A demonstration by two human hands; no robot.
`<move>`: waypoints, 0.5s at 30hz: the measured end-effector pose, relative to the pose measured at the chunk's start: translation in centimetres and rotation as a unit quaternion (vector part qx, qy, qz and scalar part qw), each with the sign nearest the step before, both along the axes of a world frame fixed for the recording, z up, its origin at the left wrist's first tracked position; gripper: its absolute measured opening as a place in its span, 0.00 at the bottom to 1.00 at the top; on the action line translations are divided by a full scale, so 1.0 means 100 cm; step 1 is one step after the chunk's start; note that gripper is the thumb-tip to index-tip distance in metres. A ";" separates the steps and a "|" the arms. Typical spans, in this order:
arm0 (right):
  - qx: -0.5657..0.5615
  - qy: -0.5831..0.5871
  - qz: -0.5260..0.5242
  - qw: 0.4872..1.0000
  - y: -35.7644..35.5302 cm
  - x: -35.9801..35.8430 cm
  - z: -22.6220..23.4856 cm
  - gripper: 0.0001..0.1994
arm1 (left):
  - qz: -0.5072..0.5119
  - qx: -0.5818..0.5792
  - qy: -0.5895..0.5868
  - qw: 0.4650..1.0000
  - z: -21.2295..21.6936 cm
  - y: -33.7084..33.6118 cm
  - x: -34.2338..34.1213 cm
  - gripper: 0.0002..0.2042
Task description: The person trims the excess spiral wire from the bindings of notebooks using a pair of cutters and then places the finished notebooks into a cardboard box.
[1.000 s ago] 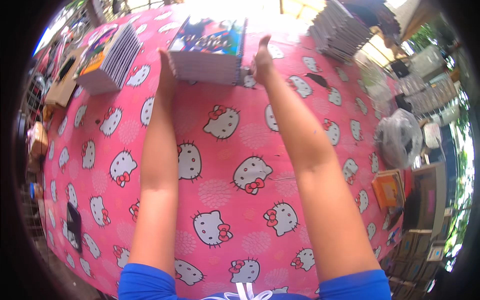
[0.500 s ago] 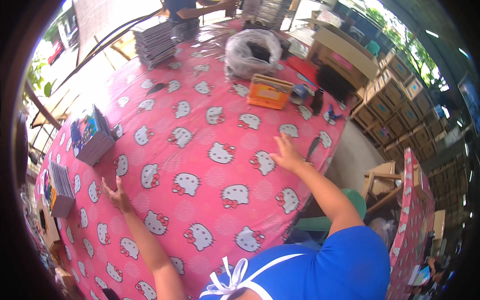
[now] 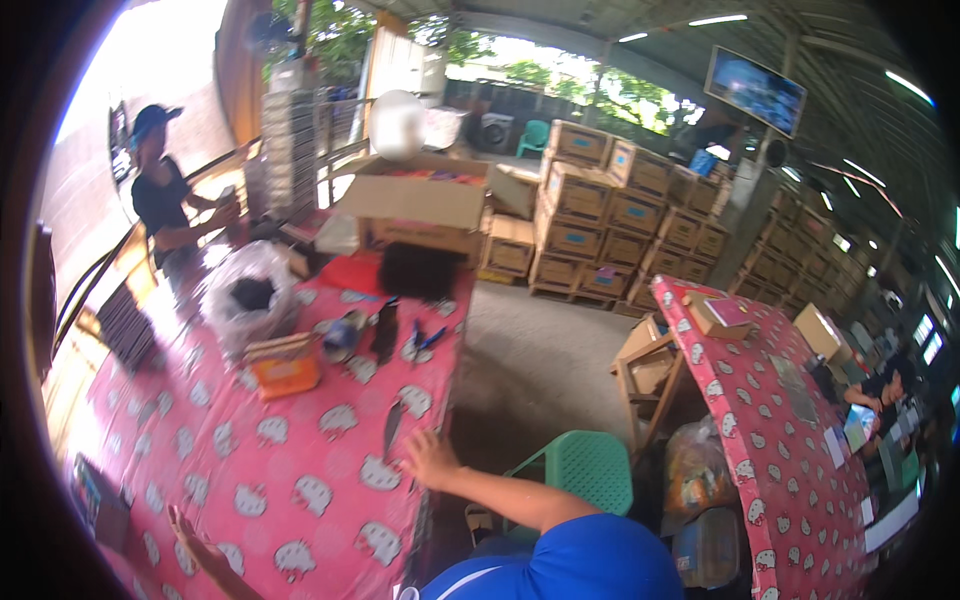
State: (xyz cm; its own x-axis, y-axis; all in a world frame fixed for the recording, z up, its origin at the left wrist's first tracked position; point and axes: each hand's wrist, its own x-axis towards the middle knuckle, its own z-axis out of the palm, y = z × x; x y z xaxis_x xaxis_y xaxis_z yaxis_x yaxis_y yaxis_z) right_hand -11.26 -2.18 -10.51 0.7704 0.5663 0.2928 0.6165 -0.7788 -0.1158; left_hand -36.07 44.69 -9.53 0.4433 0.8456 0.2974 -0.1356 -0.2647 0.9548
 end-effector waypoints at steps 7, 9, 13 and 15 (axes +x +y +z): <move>0.057 0.170 0.209 0.961 -0.051 0.053 0.024 0.22 | -0.153 -0.264 -0.166 0.938 0.093 -0.123 0.206 0.26; 0.097 0.252 0.308 0.913 -0.066 0.085 0.024 0.19 | -0.161 -0.202 -0.197 0.946 0.087 -0.133 0.255 0.27; 0.244 0.285 0.301 0.877 -0.074 0.145 0.051 0.12 | -0.103 -0.168 -0.151 0.969 0.102 -0.144 0.304 0.26; 0.262 0.275 0.228 0.896 -0.085 0.185 0.058 0.12 | -0.085 -0.154 -0.118 0.977 0.099 -0.148 0.325 0.25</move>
State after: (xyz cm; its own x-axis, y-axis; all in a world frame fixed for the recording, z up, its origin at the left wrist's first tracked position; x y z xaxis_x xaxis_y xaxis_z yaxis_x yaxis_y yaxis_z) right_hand 7.26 -10.63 -4.69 0.6029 0.7554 0.2567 0.5942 -0.2105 -0.7763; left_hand -3.59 29.94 0.32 0.5347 0.8312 0.1520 -0.3788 0.0749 0.9225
